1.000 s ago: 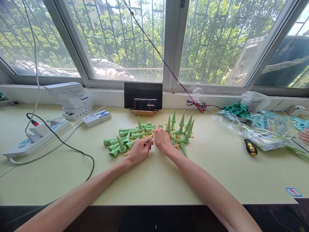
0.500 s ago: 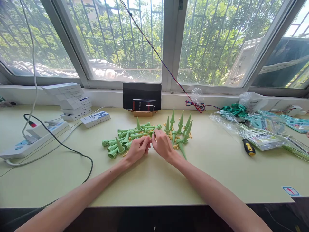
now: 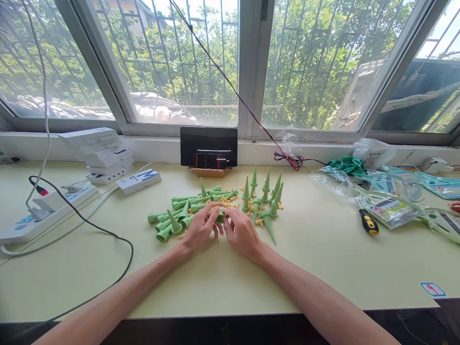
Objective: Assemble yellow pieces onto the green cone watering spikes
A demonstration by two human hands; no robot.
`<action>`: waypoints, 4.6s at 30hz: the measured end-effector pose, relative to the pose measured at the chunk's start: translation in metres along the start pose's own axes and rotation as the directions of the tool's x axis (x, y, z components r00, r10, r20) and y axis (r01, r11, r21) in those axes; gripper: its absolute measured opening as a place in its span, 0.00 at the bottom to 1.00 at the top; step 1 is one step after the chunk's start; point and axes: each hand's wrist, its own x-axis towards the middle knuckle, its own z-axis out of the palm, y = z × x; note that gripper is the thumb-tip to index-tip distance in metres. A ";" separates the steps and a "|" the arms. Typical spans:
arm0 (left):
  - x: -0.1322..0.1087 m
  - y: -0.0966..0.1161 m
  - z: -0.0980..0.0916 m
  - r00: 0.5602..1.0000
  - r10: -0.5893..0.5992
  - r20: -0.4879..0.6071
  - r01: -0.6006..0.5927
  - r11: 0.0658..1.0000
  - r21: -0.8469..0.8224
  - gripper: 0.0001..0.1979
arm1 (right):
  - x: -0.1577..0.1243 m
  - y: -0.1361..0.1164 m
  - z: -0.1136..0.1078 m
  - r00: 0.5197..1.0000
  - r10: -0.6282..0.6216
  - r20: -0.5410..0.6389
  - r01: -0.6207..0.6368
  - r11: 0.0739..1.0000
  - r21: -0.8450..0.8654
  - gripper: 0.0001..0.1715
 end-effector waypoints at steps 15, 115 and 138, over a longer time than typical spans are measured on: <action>0.000 0.003 -0.002 1.000 0.021 0.002 -0.021 0.990 0.137 0.19 | 0.003 0.006 -0.006 0.990 0.132 0.054 -0.137 0.983 0.119 0.18; 0.008 0.000 -0.006 0.988 0.076 -0.134 -0.058 0.989 0.133 0.29 | 0.013 0.030 0.000 0.950 0.187 0.252 -0.160 0.979 -0.124 0.17; 0.011 0.005 -0.008 0.994 -0.076 -0.079 0.073 0.997 -0.041 0.18 | 0.014 0.023 -0.006 0.969 0.195 0.150 -0.203 0.978 0.040 0.05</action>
